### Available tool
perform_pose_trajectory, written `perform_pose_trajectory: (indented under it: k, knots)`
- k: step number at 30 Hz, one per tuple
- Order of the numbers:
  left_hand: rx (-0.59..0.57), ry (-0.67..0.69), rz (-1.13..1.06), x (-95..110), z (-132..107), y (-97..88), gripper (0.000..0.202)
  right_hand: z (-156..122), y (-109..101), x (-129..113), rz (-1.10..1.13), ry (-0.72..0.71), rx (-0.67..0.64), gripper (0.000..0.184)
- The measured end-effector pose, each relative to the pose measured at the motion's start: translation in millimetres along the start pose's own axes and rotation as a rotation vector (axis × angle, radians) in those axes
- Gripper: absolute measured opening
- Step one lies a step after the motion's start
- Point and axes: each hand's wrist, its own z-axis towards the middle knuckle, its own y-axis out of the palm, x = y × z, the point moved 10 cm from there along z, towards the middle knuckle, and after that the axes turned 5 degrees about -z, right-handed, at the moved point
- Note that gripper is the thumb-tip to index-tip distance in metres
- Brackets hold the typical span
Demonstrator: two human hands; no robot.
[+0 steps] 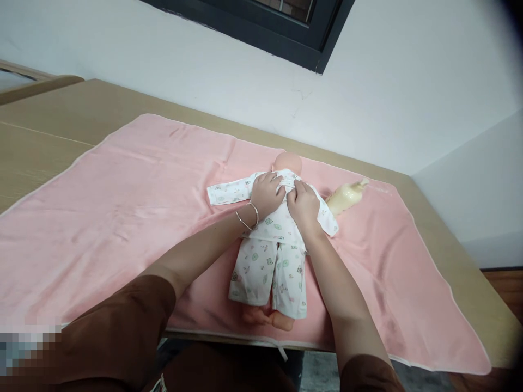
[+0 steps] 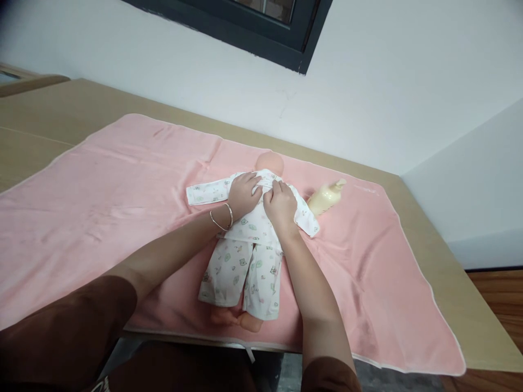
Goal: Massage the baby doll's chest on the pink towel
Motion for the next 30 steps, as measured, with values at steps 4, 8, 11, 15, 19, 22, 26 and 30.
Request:
perform_pose_trajectory:
  k: [4,8,11,15,19,22,26,30]
  knots:
    - [0.034,0.019,0.003,3,-2,-4.4,0.032,3,3,-3,-0.007,-0.071,-0.016,0.054]
    - [0.035,0.015,0.01,3,-1,-5.5,0.029,5,6,-5,0.004,-0.118,-0.029,0.051]
    - [0.043,0.024,0.018,4,-2,-6.8,0.025,3,4,0,0.026,-0.048,-0.014,0.045]
    - [0.026,0.001,0.045,3,-2,-5.4,0.021,0,-1,6,0.038,0.057,0.006,0.038]
    - [0.011,0.008,0.035,4,-1,-3.6,0.028,5,4,4,0.044,-0.007,-0.032,0.045]
    - [-0.02,0.027,0.036,4,1,-0.5,0.038,9,15,4,0.049,-0.076,-0.091,0.054]
    - [-0.081,0.065,0.059,5,3,5.5,0.044,11,23,9,0.069,-0.072,-0.118,0.059]
    - [-0.039,0.054,0.026,4,2,2.3,0.039,9,19,8,0.071,-0.056,-0.096,0.054]
